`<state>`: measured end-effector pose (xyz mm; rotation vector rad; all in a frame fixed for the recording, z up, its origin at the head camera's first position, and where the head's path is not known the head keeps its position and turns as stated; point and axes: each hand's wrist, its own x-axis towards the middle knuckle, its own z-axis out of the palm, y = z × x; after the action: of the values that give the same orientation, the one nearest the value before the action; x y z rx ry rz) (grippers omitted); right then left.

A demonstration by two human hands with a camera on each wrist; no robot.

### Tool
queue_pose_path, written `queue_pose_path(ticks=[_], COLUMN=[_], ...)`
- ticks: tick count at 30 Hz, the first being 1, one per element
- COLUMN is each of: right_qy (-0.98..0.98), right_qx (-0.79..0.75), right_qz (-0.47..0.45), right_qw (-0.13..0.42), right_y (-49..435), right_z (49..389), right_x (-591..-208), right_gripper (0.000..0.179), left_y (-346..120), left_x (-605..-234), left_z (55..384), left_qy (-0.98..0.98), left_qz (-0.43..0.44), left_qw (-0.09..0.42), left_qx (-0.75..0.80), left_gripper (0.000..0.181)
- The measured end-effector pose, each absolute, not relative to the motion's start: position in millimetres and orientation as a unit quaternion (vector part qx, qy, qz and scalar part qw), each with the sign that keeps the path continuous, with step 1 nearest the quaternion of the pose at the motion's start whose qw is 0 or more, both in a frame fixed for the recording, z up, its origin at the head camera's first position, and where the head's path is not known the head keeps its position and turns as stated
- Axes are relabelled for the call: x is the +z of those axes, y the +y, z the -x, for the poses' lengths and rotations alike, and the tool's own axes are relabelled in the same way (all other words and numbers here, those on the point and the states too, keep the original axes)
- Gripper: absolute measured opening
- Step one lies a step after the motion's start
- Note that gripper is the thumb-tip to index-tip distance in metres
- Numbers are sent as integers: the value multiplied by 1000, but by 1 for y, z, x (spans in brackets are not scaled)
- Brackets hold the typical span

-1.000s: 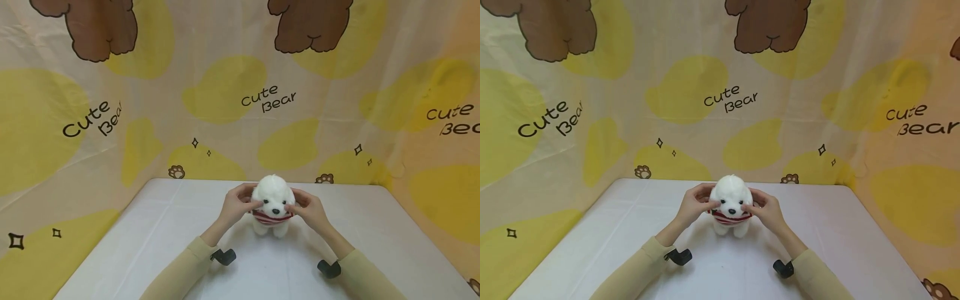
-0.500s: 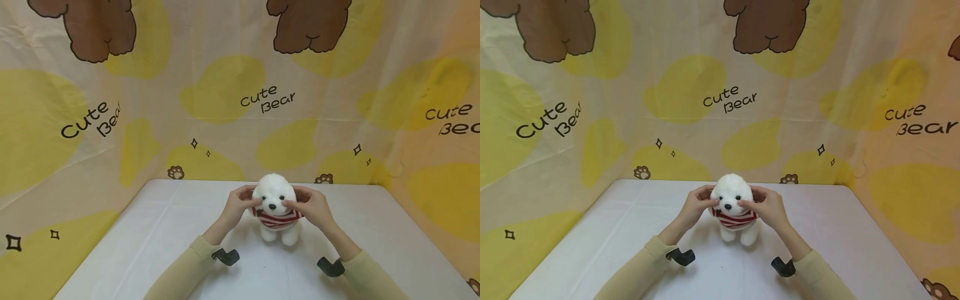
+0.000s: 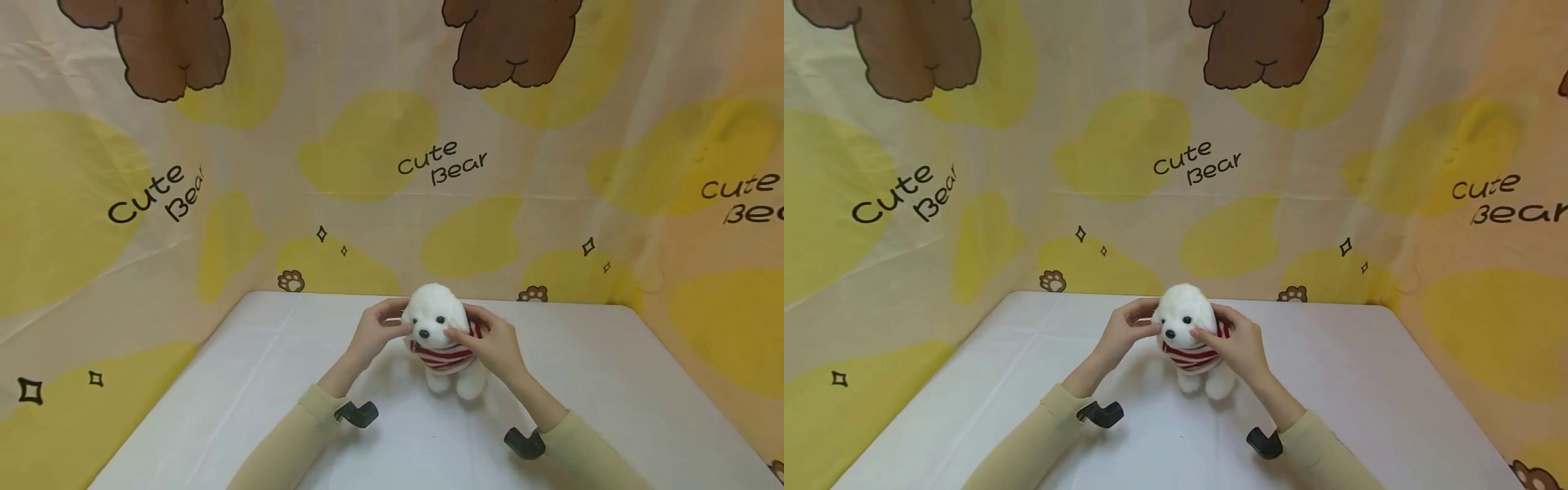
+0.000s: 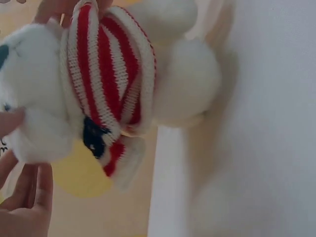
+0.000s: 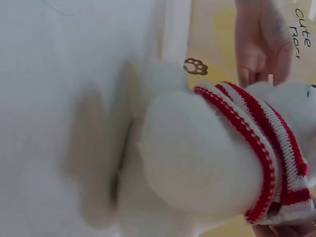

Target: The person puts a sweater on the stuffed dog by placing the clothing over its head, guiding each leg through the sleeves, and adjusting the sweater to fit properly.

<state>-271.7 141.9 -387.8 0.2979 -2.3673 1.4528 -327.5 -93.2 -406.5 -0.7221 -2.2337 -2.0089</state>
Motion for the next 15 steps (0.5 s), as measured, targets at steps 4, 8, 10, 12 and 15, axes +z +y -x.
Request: queue_pose_path(ticks=[4, 8, 10, 12, 15], right_qy=[-831, -833, -836, -836, -830], right_qx=[514, 509, 504, 501, 507], right_qz=[-107, -113, -118, -124, -139], right_qw=[183, 183, 184, 186, 188], right_y=[139, 137, 136, 134, 133], right_z=[275, 276, 277, 278, 280], right_x=[-392, -397, -400, -403, -407], right_gripper=[55, 52, 51, 51, 52], left_y=[-96, -99, -101, -100, -99], left_x=[-399, -386, -383, -374, -365], left_z=[325, 318, 316, 308, 302], left_qy=[-733, -747, -755, -771, -794], left_qz=[232, 211, 197, 182, 176], left_qw=[41, 24, 19, 16, 19], left_qx=[-639, -630, -625, -610, -582], left_gripper=[45, 42, 41, 45, 51])
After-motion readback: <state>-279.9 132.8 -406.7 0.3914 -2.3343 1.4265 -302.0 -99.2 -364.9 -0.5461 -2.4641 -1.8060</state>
